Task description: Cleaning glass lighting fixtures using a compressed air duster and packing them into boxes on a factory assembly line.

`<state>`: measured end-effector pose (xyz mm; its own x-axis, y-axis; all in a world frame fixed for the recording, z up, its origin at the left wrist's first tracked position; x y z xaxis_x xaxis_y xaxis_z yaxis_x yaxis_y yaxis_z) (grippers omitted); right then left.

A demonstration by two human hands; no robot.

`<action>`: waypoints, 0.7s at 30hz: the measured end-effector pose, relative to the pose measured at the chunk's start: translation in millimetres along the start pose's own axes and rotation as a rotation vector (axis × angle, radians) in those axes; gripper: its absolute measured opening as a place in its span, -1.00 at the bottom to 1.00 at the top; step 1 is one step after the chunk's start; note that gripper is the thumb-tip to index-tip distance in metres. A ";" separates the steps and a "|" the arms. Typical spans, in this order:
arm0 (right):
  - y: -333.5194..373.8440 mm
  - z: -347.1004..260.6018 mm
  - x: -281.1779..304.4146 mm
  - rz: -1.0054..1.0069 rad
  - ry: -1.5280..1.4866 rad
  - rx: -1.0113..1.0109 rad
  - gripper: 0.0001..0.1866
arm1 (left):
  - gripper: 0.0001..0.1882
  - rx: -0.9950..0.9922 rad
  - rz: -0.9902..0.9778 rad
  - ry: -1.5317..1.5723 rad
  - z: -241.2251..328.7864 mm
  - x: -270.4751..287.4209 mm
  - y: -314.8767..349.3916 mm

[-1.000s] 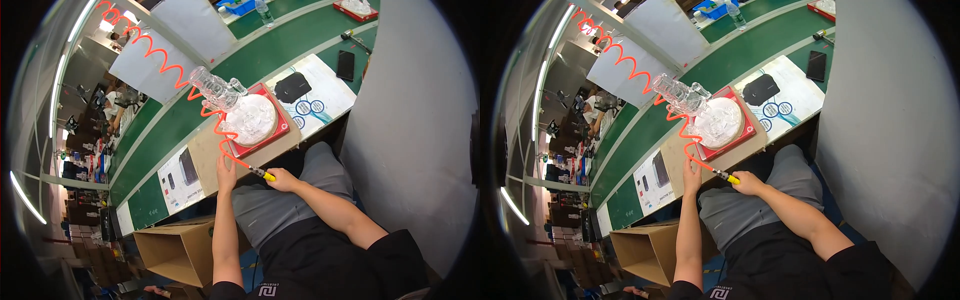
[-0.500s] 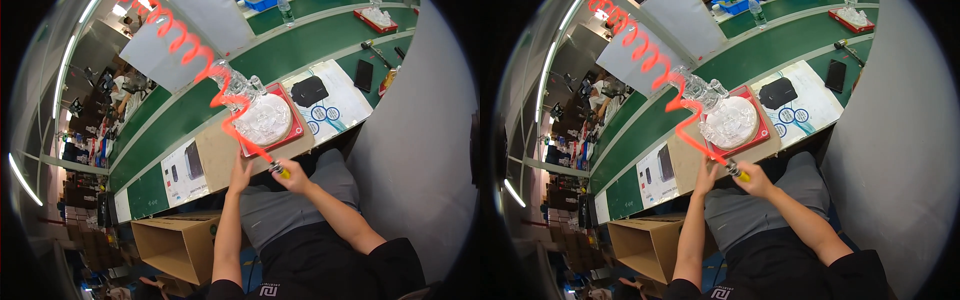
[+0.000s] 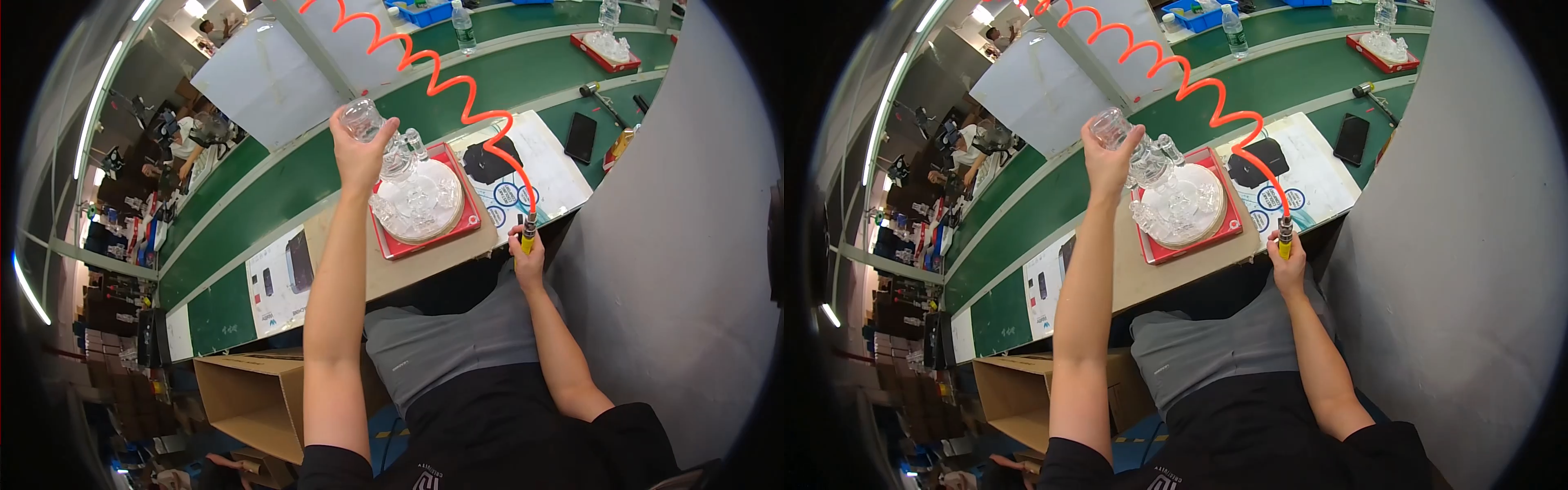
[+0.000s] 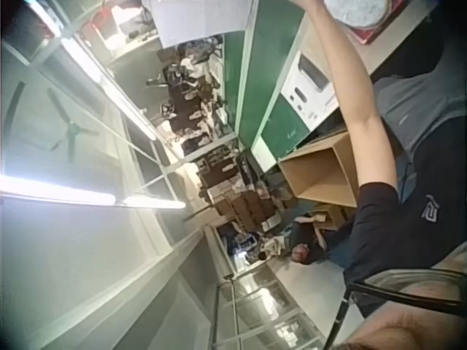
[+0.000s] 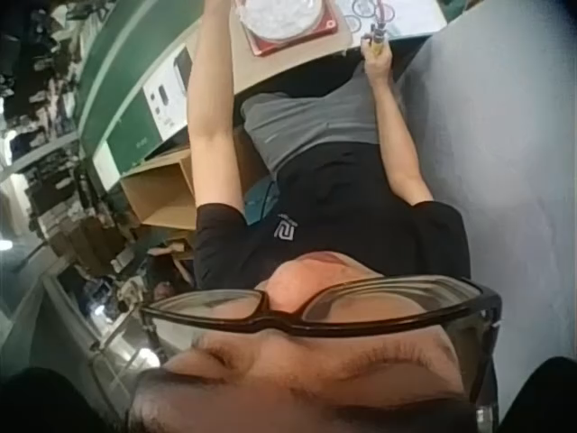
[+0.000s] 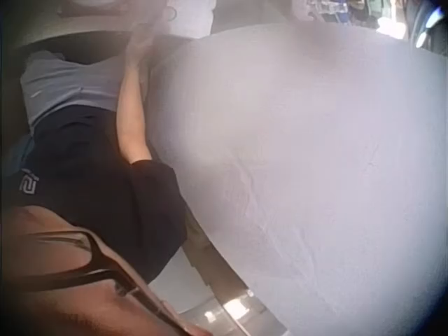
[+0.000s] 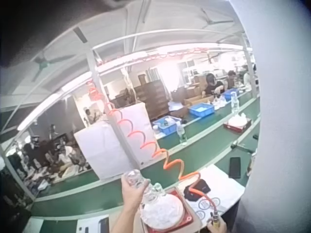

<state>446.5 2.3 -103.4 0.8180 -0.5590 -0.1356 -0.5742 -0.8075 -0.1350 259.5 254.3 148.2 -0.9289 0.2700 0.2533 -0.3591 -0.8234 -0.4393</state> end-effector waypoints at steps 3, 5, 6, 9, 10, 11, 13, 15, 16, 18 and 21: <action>0.6 5.5 1.9 0.003 -0.016 0.024 -0.87 | -0.30 -0.014 0.083 0.156 3.0 -3.4 17.5; 0.4 5.1 1.2 0.001 -0.009 0.016 -0.87 | -0.43 -0.080 0.098 0.043 10.5 6.0 40.3; -0.4 4.3 2.3 0.006 -0.034 0.020 -0.86 | -0.46 -0.174 0.072 0.015 25.8 11.4 54.8; -0.6 5.2 -5.1 -0.027 -0.088 -0.002 -0.85 | -0.53 -0.256 0.097 0.022 68.0 46.3 84.5; -0.9 7.7 -10.0 -0.035 -0.119 -0.014 -0.83 | -0.56 -0.318 0.148 0.082 82.8 65.8 91.6; 1.0 10.3 -16.0 -0.047 -0.152 -0.028 -0.81 | -0.59 -0.383 0.201 0.137 98.4 87.6 99.8; 3.3 17.1 -31.6 -0.117 -0.147 -0.061 -0.79 | -0.58 -0.508 0.256 0.090 136.0 135.3 113.0; 8.1 10.5 -64.2 -0.285 -0.196 -0.090 -0.81 | -0.56 -0.681 0.167 -0.066 191.0 180.0 133.1; 11.8 5.0 -87.3 -0.379 -0.324 -0.121 -0.82 | -0.53 -0.706 0.209 -0.069 211.1 201.9 143.2; 21.9 -10.2 -142.5 -0.602 -0.298 -0.200 -0.84 | -0.47 -0.723 0.301 -0.136 247.0 243.0 166.5; 72.2 -56.0 -260.8 -1.037 -0.022 -0.051 -0.81 | -0.50 -0.628 0.497 -0.473 319.1 318.3 234.0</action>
<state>193.6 79.2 -22.9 0.9085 0.4179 0.0060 0.4138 -0.8972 -0.1540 -91.5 -11.7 401.1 -0.9054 -0.3868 0.1750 -0.0404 -0.3319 -0.9425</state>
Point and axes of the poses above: each hand's wrist, its own y-axis away from the middle knuckle, its own x-axis out of the back of the hand, z = x × y, the point moved 6 cm from there along -y, towards the middle knuckle, and after that the axes turned 10 degrees about -z, right-handed, at the moved point
